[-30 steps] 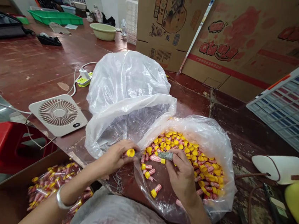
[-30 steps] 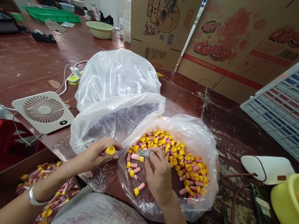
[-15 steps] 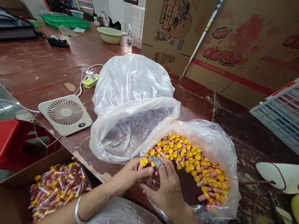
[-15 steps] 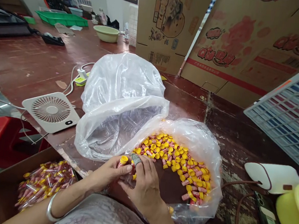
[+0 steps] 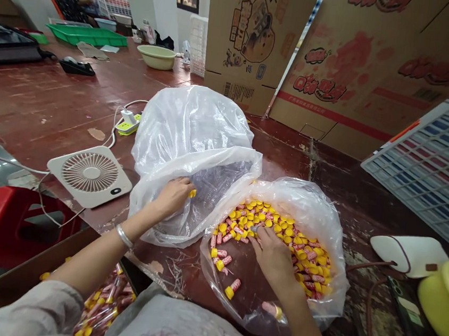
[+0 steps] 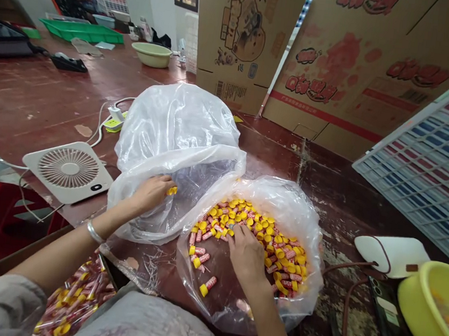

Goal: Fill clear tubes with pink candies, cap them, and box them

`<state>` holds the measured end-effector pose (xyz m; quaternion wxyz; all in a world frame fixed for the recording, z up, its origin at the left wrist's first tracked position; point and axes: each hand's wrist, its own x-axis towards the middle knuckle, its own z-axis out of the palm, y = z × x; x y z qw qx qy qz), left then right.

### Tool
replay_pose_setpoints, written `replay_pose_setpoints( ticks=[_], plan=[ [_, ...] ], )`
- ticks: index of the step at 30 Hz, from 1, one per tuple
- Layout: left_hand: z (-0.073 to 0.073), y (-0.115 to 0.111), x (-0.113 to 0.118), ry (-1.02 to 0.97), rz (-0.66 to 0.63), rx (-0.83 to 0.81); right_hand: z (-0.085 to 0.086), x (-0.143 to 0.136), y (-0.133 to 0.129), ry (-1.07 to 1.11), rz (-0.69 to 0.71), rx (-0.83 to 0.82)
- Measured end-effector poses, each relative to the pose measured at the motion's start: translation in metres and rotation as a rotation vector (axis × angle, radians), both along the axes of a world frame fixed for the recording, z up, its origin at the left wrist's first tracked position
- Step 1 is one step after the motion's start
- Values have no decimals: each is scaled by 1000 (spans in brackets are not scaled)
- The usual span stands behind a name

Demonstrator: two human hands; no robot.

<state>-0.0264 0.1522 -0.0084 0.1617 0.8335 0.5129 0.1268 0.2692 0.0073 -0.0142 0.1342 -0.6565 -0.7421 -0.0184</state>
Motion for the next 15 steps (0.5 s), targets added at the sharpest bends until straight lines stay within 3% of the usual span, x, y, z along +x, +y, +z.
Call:
replay_pose_setpoints(
  ticks=[5, 9, 12, 15],
  plan=[
    [-17, 16, -2, 129, -93, 34, -20, -9, 4, -2, 90, -33],
    [-19, 15, -2, 136, -117, 29, -26, -14, 7, 48, 97, -7],
    [-12, 4, -8, 77, -125, 2, -17, -11, 4, 130, 48, 55],
    [-1, -25, -8, -47, -145, -70, 2, -13, -2, 454, 40, 120]
  ],
)
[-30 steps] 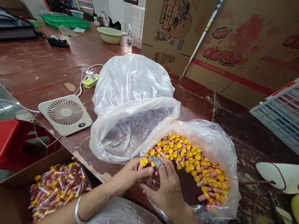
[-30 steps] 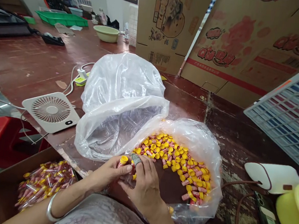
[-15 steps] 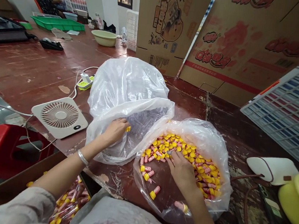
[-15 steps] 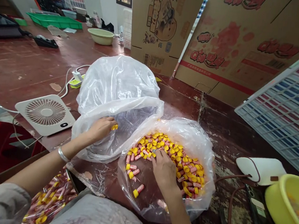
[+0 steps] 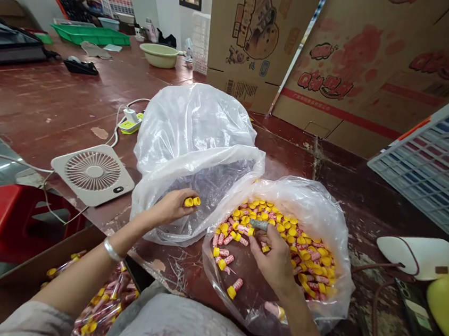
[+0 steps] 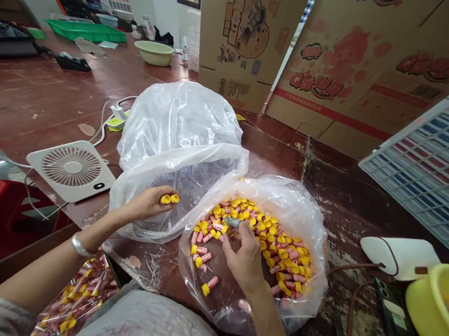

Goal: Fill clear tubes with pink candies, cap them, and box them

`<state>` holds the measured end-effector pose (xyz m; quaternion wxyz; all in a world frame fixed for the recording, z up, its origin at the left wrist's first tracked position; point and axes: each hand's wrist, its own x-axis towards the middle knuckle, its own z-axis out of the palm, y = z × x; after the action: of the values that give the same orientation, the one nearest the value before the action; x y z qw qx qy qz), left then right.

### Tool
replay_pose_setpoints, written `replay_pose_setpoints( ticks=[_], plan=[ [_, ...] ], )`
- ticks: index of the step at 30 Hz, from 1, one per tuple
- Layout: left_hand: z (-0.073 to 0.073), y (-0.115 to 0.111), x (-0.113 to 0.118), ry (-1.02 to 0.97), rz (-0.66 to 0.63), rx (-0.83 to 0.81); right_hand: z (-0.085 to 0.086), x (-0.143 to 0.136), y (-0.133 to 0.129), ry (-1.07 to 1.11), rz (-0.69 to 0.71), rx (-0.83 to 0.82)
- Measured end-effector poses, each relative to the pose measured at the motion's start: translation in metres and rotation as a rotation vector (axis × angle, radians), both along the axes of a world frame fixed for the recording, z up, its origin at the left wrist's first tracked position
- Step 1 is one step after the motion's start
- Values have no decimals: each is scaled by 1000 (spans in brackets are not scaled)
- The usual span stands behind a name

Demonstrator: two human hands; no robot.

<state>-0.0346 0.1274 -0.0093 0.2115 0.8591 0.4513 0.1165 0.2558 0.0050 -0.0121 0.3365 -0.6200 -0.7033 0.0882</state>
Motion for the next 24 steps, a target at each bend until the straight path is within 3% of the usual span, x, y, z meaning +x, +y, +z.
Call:
replay_pose_setpoints(
  ticks=[3, 5, 8, 12, 16, 19, 21, 24],
  plan=[
    [13, -37, 11, -319, -53, -281, 23, -11, -4, 232, 54, 11],
    [20, -57, 21, -533, -78, -493, 34, -20, -4, 208, 132, 29],
    [27, -77, 36, -723, -80, -688, 43, -30, -3, 160, 321, 30],
    [25, -91, 51, -1014, 20, -903, 39, -36, -8, 100, 446, 41],
    [17, -104, 64, -1294, 191, -1130, 23, -47, -17, -31, 380, 133],
    [8, -112, 70, -1345, 235, -1257, 12, -61, -24, -44, 301, 209],
    [3, -117, 65, -1312, 241, -1291, 10, -71, -29, -48, 321, 196],
    [-1, -123, 30, -1150, 244, -1201, 13, -74, -33, -118, 480, 75]
  ],
)
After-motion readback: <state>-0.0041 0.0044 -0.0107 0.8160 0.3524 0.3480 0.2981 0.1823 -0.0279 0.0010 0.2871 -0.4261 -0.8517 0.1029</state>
